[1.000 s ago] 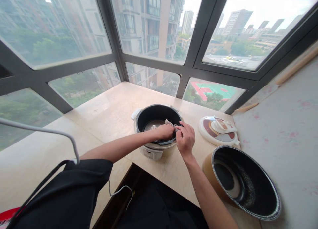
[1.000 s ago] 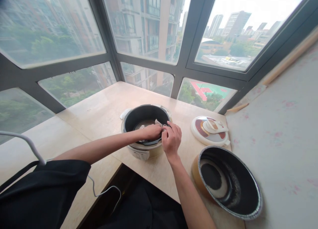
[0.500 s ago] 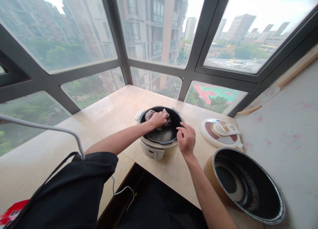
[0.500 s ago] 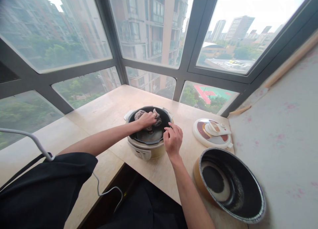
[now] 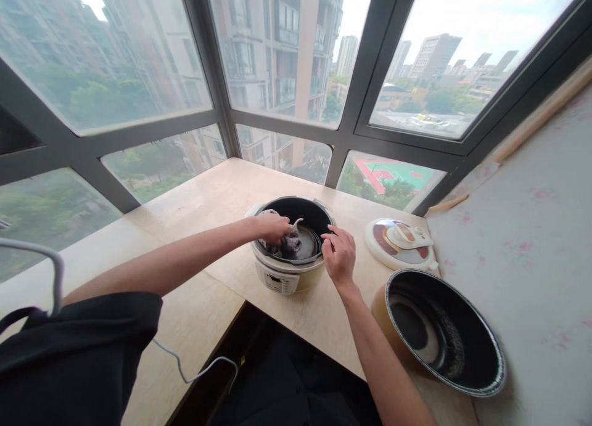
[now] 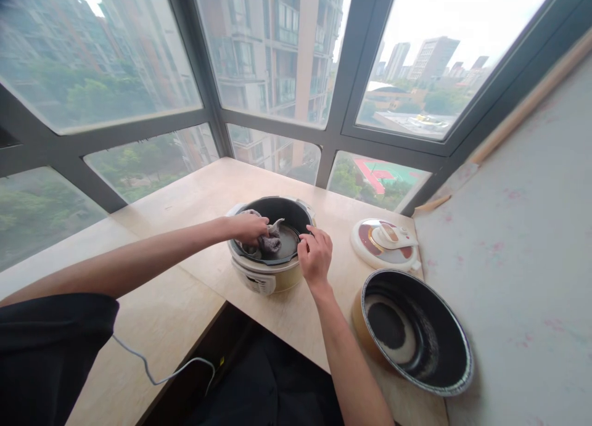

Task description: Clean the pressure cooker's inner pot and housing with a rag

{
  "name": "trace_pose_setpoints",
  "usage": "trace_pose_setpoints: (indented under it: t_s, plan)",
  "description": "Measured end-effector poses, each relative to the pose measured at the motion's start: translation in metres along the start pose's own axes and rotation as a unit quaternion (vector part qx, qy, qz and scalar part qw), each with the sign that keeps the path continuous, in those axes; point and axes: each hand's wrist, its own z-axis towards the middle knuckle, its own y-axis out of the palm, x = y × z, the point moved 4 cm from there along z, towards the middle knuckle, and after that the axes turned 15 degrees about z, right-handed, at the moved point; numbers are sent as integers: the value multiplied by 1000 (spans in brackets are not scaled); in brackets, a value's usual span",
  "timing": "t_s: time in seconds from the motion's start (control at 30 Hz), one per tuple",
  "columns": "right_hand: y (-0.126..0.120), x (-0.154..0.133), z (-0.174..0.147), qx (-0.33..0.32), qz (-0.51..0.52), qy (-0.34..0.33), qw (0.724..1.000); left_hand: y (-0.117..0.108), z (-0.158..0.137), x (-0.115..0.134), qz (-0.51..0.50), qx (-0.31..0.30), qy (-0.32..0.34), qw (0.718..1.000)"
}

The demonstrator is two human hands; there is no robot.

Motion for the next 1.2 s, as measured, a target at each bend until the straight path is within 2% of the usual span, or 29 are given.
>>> trace_pose_setpoints:
  t_s: [0.1, 0.2, 0.27, 0.37, 0.5, 0.6, 0.8, 0.9, 1.03, 1.1, 1.17, 1.2]
  plan:
    - [0, 0, 0, 4, 3, -1, 1000, -3, 2, -8, -88, 15, 18, 996]
    - [1, 1, -1, 11, 4, 1, 1000, 3, 5, -12, -205, 18, -4, 978]
    - [1, 2, -1, 15, 12, -3, 1000, 9, 7, -8, -288, 22, -29, 957]
    - [0, 2, -1, 23, 25, -1, 999, 12, 15, 13, -363, 38, -51, 930]
    - [-5, 4, -2, 28, 44, 32, 998, 4, 30, 45, -403, 74, -75, 909]
    - [-6, 6, -3, 26, 53, 44, 997, -2, 46, 54, -431, 107, -135, 886]
    - [-2, 6, -5, 25, 26, 22, 999, -5, 85, 40, -441, 176, -308, 825]
    - [-1, 5, -6, 28, 12, 10, 999, -7, 94, 30, -412, 206, -362, 810]
    - [-1, 5, -7, 25, 11, 3, 1000, -3, 81, 15, -366, 238, -360, 825]
    - [-2, 6, -8, 24, 16, 2, 1000, 1, 69, 6, -309, 241, -325, 861]
    - [-2, 6, -8, 21, 22, 3, 1000, 4, 57, -1, -197, 224, -270, 916]
    - [-2, 6, -8, 21, 24, 3, 999, 6, 51, -5, -150, 213, -249, 933]
